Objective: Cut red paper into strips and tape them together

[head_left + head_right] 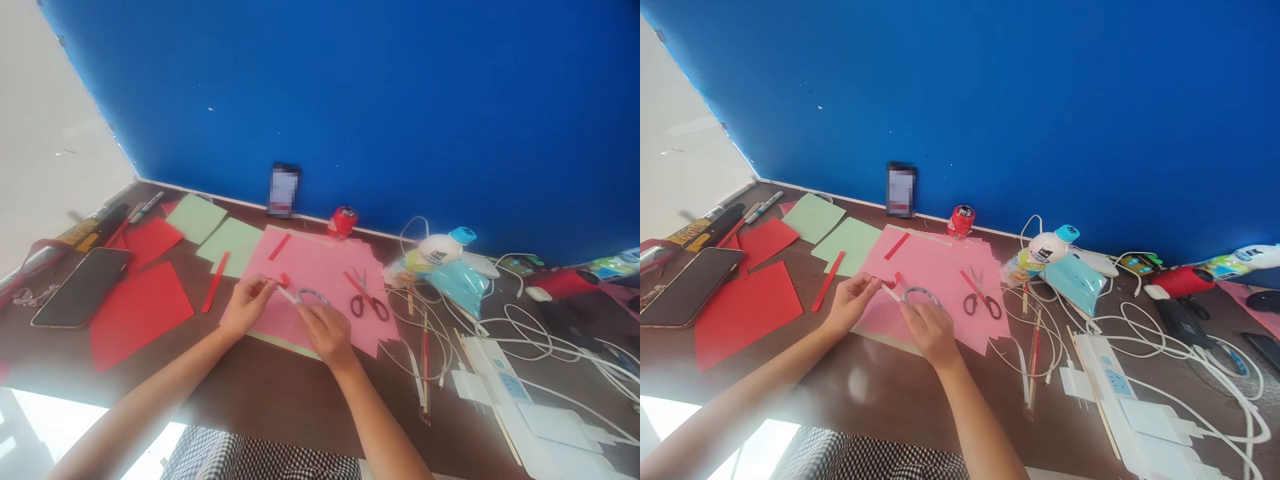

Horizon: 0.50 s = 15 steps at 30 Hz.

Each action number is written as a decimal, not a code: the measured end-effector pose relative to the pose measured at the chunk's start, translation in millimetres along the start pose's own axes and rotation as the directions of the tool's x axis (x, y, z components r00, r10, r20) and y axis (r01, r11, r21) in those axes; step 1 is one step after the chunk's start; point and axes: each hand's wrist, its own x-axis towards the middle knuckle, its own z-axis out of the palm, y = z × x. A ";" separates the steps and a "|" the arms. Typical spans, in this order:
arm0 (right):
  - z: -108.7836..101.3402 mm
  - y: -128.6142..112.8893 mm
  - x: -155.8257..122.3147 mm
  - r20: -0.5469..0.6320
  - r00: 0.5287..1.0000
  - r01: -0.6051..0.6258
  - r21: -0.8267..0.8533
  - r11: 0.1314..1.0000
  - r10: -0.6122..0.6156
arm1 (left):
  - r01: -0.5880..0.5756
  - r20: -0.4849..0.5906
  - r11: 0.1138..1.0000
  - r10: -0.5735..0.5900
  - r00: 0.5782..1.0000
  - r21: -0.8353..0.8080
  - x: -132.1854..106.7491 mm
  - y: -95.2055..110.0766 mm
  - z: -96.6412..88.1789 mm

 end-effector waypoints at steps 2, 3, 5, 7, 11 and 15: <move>-0.7 1.0 0.7 0.005 1.000 0.016 -0.033 0.999 -0.016 | 0.004 0.009 1.000 -0.004 1.000 -0.015 0.2 -1.0 -0.1; -1.2 1.0 1.2 0.007 1.000 0.021 -0.048 0.999 -0.020 | 0.007 0.014 0.999 -0.007 1.000 -0.031 0.2 -1.3 -0.1; -2.4 0.8 2.2 0.009 1.000 0.020 -0.071 0.997 -0.019 | 0.015 0.036 0.997 -0.012 0.999 -0.081 0.2 -0.8 -0.1; -3.9 0.8 3.2 0.015 1.000 0.013 -0.077 0.997 -0.012 | 0.027 0.071 0.989 -0.017 0.997 -0.145 -0.1 1.2 -0.2; -6.4 2.1 3.9 0.037 0.999 -0.004 -0.068 0.998 0.006 | 0.053 0.134 0.975 -0.024 0.991 -0.215 -1.1 7.2 -0.2; -6.4 4.1 3.2 0.047 0.999 -0.017 -0.059 0.998 0.020 | 0.087 0.149 0.974 -0.057 0.987 -0.207 -1.2 9.4 -0.3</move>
